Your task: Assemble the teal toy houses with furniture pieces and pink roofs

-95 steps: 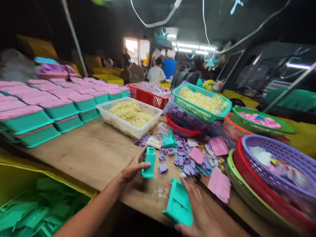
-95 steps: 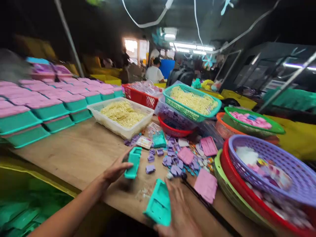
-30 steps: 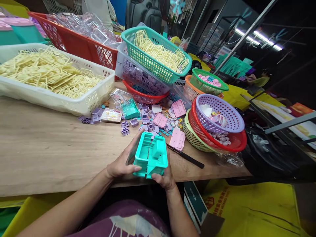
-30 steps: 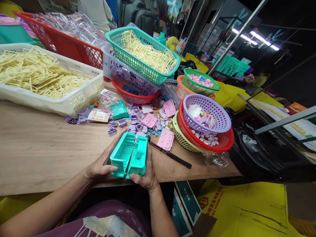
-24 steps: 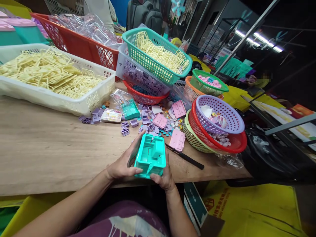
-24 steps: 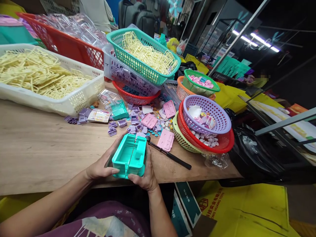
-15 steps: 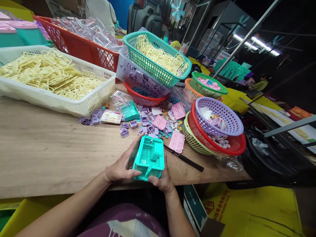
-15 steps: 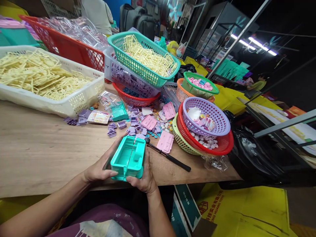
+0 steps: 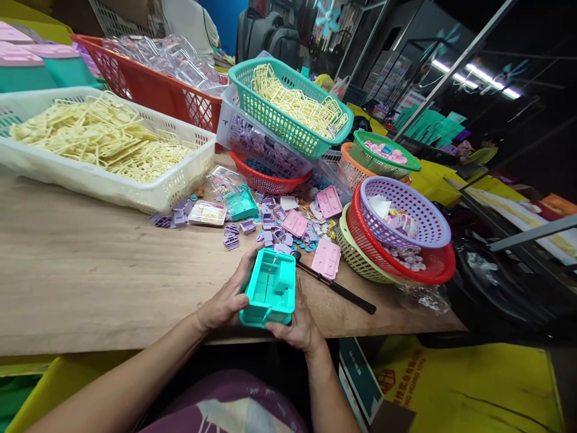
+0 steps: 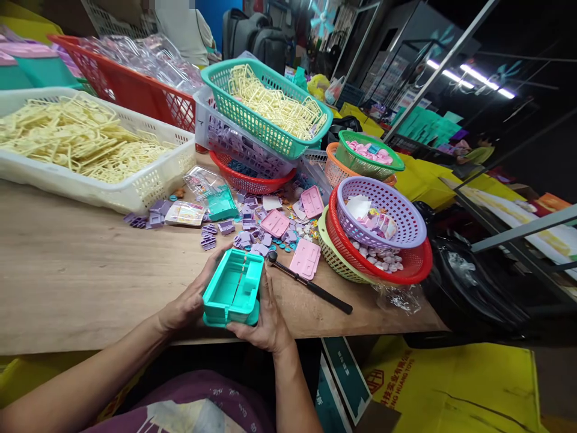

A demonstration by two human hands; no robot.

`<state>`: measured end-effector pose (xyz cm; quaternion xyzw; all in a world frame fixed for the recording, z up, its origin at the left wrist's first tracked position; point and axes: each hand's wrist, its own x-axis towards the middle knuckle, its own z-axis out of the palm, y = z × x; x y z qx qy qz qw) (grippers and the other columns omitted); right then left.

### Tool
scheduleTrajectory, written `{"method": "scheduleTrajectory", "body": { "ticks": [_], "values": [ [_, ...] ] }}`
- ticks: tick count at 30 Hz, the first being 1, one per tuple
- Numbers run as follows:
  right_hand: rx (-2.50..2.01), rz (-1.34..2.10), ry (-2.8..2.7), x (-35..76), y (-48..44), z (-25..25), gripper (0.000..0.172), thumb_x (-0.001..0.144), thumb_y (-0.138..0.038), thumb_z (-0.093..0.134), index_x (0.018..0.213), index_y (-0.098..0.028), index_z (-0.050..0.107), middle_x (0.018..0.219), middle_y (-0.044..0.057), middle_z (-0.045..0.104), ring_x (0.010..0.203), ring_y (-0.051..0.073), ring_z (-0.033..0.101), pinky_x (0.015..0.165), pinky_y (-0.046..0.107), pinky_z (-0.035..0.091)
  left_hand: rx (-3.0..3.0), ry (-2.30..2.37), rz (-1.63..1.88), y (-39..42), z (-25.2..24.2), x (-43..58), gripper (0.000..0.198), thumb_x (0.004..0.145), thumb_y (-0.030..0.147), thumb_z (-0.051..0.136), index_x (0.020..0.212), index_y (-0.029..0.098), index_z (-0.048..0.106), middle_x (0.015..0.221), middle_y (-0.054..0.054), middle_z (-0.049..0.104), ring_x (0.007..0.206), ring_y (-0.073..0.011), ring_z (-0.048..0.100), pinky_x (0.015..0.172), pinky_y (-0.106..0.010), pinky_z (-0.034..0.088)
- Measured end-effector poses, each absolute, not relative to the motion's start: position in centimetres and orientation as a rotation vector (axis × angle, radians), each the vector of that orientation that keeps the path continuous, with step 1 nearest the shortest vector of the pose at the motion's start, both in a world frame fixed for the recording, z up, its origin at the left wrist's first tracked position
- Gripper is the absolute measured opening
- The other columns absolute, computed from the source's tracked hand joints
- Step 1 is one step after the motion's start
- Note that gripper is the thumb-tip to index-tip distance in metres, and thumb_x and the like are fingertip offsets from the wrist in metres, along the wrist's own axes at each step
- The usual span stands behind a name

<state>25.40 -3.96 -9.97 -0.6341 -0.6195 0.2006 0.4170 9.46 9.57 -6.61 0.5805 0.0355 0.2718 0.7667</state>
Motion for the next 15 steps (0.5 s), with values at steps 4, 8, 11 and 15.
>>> {"method": "scheduleTrajectory", "body": {
  "ticks": [4, 8, 11, 15],
  "values": [
    [-1.569, 0.482, -1.611, 25.69, -4.35, -10.23, 0.116, 0.070, -0.049, 0.079, 0.156, -0.022, 0.007, 0.162, 0.015, 0.015, 0.150, 0.038, 0.014, 0.120, 0.062, 0.016, 1.302, 0.122, 0.548, 9.30, -6.82, 9.37, 0.106, 0.077, 0.073, 0.057, 0.157, 0.026, 0.006, 0.160, -0.014, 0.025, 0.145, -0.0397, 0.026, 0.115, -0.058, 0.028],
    [-1.570, 0.494, -1.602, 25.42, -4.39, -9.95, 0.106, 0.071, -0.053, 0.078, 0.154, -0.022, 0.020, 0.161, 0.015, 0.019, 0.149, 0.039, 0.015, 0.119, 0.063, 0.020, 1.375, 0.141, 0.556, 9.51, -6.48, 9.11, 0.099, 0.076, 0.070, 0.060, 0.155, 0.027, 0.018, 0.161, -0.010, 0.024, 0.147, -0.0378, 0.023, 0.118, -0.055, 0.025],
    [-1.563, 0.482, -1.599, 25.23, -4.31, -9.57, 0.108, 0.067, -0.055, 0.081, 0.153, -0.024, 0.024, 0.159, 0.013, 0.025, 0.148, 0.039, 0.020, 0.119, 0.060, 0.023, 1.410, 0.150, 0.537, 9.69, -6.37, 8.94, 0.099, 0.075, 0.072, 0.059, 0.153, 0.025, 0.021, 0.159, -0.012, 0.027, 0.145, -0.0388, 0.027, 0.115, -0.055, 0.030],
    [-1.557, 0.440, -1.615, 25.17, -4.36, -9.58, 0.116, 0.068, -0.058, 0.078, 0.156, -0.023, 0.011, 0.159, 0.014, 0.020, 0.147, 0.038, 0.022, 0.120, 0.057, 0.024, 1.424, 0.181, 0.546, 9.76, -6.29, 8.94, 0.096, 0.075, 0.075, 0.056, 0.151, 0.024, 0.026, 0.155, -0.013, 0.034, 0.142, -0.0381, 0.034, 0.113, -0.054, 0.035]
  ]
}}
